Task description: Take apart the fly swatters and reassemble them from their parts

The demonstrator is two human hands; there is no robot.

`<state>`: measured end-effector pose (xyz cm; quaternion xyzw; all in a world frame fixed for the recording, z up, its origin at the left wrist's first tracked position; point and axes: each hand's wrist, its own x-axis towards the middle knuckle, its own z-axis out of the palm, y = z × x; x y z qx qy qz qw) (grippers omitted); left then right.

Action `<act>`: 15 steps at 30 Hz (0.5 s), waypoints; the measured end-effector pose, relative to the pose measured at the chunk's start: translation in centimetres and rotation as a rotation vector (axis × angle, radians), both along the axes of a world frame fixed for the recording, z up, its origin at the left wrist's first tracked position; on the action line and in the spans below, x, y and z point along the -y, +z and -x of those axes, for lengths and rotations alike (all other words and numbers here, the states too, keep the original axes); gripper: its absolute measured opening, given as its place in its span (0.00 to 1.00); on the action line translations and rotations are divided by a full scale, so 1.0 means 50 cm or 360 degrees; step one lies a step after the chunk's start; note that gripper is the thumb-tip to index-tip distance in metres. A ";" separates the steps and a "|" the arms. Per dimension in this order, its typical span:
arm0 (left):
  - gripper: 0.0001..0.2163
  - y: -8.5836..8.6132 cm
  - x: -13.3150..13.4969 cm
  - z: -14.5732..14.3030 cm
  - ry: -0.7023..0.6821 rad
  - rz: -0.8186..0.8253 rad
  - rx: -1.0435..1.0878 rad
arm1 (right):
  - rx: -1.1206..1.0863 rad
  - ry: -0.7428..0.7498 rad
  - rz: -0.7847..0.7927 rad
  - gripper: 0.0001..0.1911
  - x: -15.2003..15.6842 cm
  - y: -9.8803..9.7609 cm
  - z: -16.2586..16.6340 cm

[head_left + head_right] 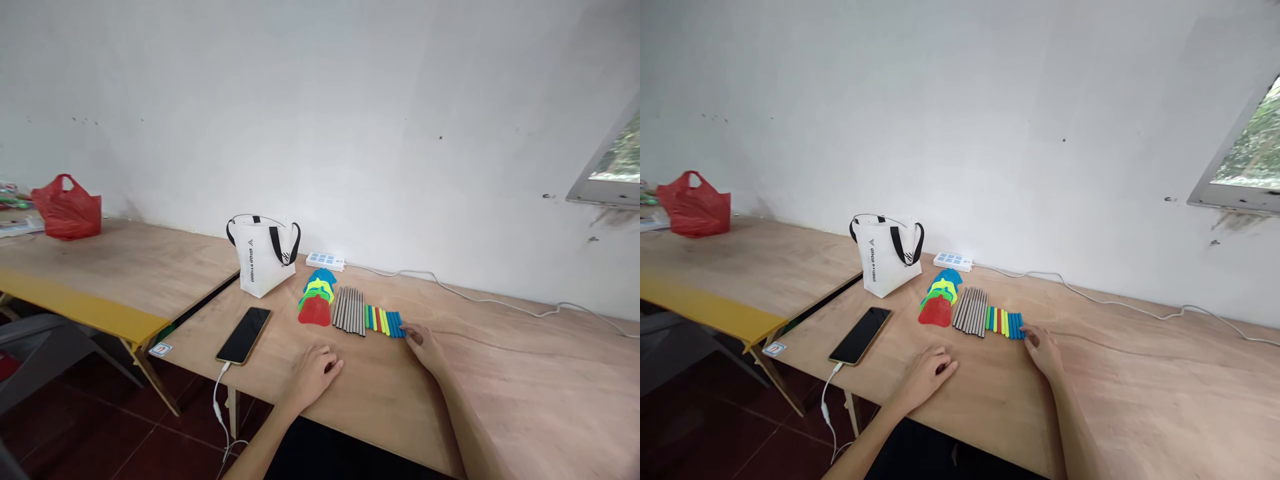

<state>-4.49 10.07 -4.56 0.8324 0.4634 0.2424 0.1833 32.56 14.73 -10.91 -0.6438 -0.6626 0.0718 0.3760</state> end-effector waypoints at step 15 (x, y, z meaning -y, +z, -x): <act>0.18 0.002 0.002 0.000 -0.0014 -0.0013 0.0014 | 0.0112 -0.0254 0.0038 0.29 0.036 0.004 0.020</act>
